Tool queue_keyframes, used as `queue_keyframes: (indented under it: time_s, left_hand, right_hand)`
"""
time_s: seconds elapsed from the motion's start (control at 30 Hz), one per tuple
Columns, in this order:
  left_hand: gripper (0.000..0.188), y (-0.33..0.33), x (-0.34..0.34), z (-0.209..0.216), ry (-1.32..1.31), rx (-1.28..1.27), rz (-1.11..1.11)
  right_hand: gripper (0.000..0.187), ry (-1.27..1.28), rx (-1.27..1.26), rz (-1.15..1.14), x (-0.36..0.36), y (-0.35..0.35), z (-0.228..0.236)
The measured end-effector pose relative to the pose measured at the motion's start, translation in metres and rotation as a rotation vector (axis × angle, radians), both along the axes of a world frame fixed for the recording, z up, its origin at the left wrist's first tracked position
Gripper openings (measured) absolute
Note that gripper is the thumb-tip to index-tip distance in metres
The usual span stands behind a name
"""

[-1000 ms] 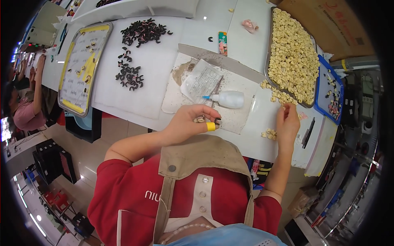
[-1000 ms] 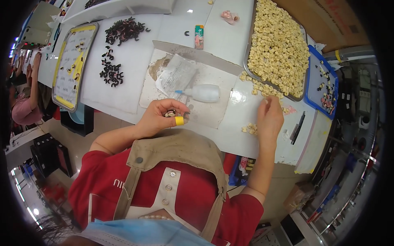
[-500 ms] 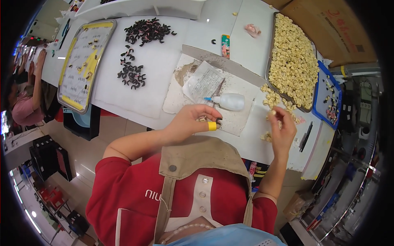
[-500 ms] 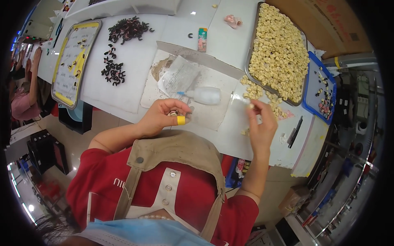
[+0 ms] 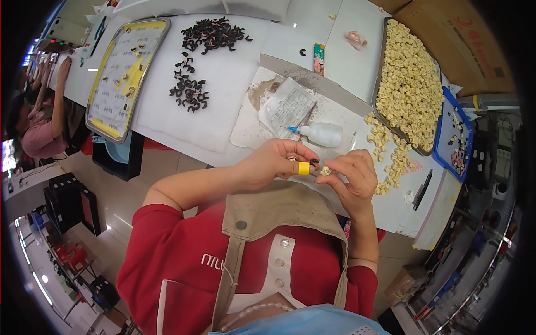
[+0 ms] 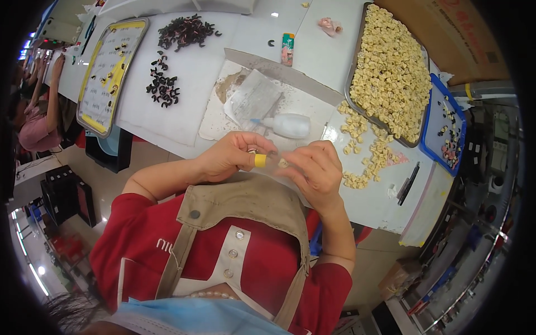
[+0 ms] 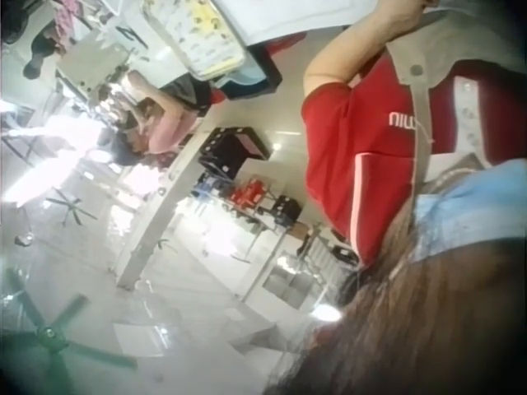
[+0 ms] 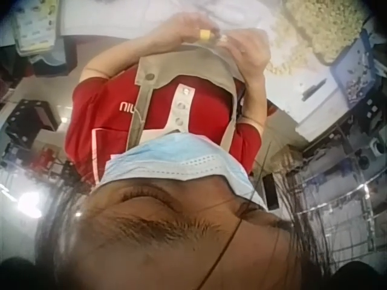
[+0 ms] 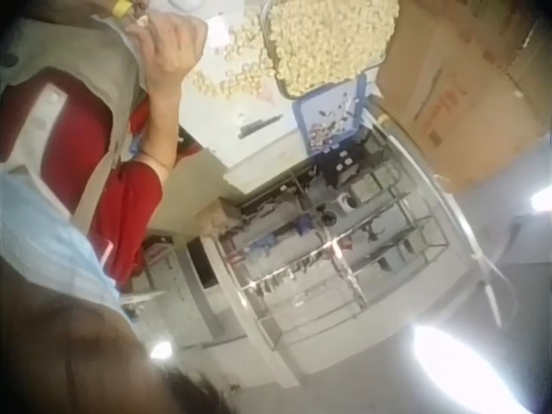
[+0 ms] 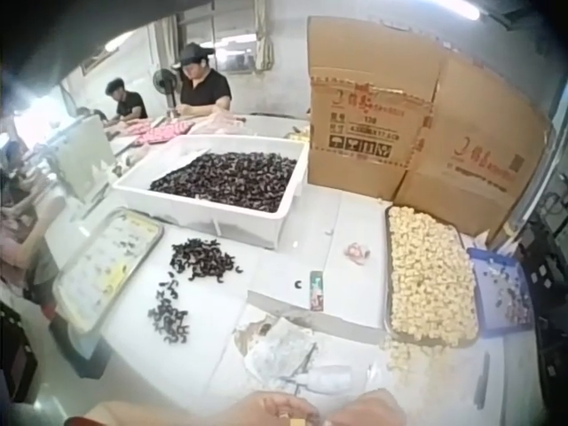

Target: Assembling small plastic toy eye components by applying glue from a bottle and joining two pieces together.

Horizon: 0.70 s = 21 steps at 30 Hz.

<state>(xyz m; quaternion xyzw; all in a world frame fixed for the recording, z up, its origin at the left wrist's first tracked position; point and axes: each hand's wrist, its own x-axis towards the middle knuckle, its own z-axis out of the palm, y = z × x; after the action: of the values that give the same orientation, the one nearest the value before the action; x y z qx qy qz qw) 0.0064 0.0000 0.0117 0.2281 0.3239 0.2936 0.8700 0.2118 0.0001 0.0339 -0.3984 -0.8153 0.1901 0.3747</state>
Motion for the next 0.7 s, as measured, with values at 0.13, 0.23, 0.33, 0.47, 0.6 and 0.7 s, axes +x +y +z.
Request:
queue_keyframes:
  time_s: [0.13, 0.23, 0.33, 0.47, 0.6, 0.7]
  left_hand:
    - [0.021, -0.002, 0.004, -0.005, -0.067, -0.063, -0.021]
    - [0.018, -0.002, 0.008, -0.006, -0.117, -0.123, -0.045]
    - [0.018, -0.003, 0.009, -0.003, -0.17, -0.167, -0.059]
    - [0.019, -0.007, 0.008, -0.011, -0.157, -0.079, -0.077]
    - [0.02, -0.005, 0.011, 0.002, -0.077, -0.034, -0.092]
    - [0.019, -0.006, 0.014, 0.004, -0.025, 0.059, -0.094]
  right_hand:
    - [0.036, -0.002, 0.027, -0.007, 0.0, -0.001, -0.005]
    - [0.036, -0.023, 0.032, 0.005, 0.0, -0.001, -0.009]
    - [0.036, 0.016, 0.012, -0.028, 0.001, -0.002, -0.011]
    - [0.037, 0.085, -0.025, -0.005, -0.003, -0.005, -0.011]
    - [0.037, 0.089, -0.002, 0.056, -0.003, -0.005, -0.002]
    - [0.033, 0.134, -0.033, 0.14, -0.001, -0.005, 0.002]
